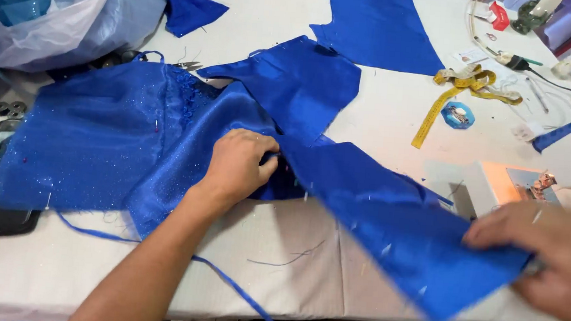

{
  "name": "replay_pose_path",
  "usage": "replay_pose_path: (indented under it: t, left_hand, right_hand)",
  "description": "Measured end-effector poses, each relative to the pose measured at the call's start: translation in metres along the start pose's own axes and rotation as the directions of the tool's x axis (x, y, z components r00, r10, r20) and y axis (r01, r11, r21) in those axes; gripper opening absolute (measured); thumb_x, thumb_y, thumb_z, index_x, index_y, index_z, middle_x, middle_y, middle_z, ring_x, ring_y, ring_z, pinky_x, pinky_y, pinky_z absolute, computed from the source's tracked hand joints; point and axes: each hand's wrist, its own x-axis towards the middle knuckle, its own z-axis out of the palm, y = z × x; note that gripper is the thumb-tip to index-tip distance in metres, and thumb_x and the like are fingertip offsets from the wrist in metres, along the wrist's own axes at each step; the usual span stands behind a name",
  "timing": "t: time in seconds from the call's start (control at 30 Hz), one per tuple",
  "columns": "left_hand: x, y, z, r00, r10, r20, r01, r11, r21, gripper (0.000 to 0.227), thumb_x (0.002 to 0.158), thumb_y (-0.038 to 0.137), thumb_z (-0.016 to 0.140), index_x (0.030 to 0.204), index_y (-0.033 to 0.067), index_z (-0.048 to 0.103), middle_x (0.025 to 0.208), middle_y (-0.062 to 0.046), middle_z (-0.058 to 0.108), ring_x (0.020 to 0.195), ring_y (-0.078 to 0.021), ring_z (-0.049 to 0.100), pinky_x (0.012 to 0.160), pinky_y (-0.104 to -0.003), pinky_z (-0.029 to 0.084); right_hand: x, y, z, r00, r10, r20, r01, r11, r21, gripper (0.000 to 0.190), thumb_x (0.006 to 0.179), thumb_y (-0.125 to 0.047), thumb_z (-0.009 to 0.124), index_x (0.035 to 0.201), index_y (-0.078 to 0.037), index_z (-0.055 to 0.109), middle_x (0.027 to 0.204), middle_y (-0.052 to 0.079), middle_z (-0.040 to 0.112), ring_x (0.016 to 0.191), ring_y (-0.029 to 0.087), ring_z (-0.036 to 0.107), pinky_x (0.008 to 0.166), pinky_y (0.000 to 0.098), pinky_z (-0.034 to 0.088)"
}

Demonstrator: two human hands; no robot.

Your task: Pinning together pieces of blue fabric to prepare them for sewing a garment.

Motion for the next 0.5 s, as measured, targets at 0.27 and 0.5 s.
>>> replay_pose_path:
  t: [0.27, 0.5]
  left_hand:
    - [-0.002, -0.003, 0.000, 0.997, 0.024, 0.073, -0.024, 1.000, 0.001, 0.015, 0.077, 0.021, 0.063, 0.086, 0.0173, 0.074, 0.081, -0.001, 0.075, 0.081, -0.0298, 0.067, 0.081, -0.044, 0.047]
    - [-0.001, -0.002, -0.005, 0.997, 0.016, 0.080, -0.016, 1.000, -0.002, 0.016, 0.077, 0.020, 0.061, 0.085, 0.0162, 0.074, 0.081, 0.000, 0.075, 0.081, -0.0284, 0.068, 0.083, -0.044, 0.047]
  right_hand:
    - [-0.027, -0.044, 0.143, 0.675, -0.332, 0.659, 0.187, 0.941, 0.283, 0.044, 0.080, -0.048, 0.032, 0.102, -0.020, 0.058, 0.097, 0.001, 0.065, 0.085, 0.028, 0.064, 0.069, 0.0428, 0.049]
    - [0.058, -0.082, 0.062, 0.397, -0.484, 0.779, -0.026, 0.843, 0.537, 0.061, 0.093, -0.060, 0.048, 0.132, -0.014, 0.054, 0.132, 0.009, 0.059, 0.118, 0.031, 0.059, 0.094, 0.0451, 0.042]
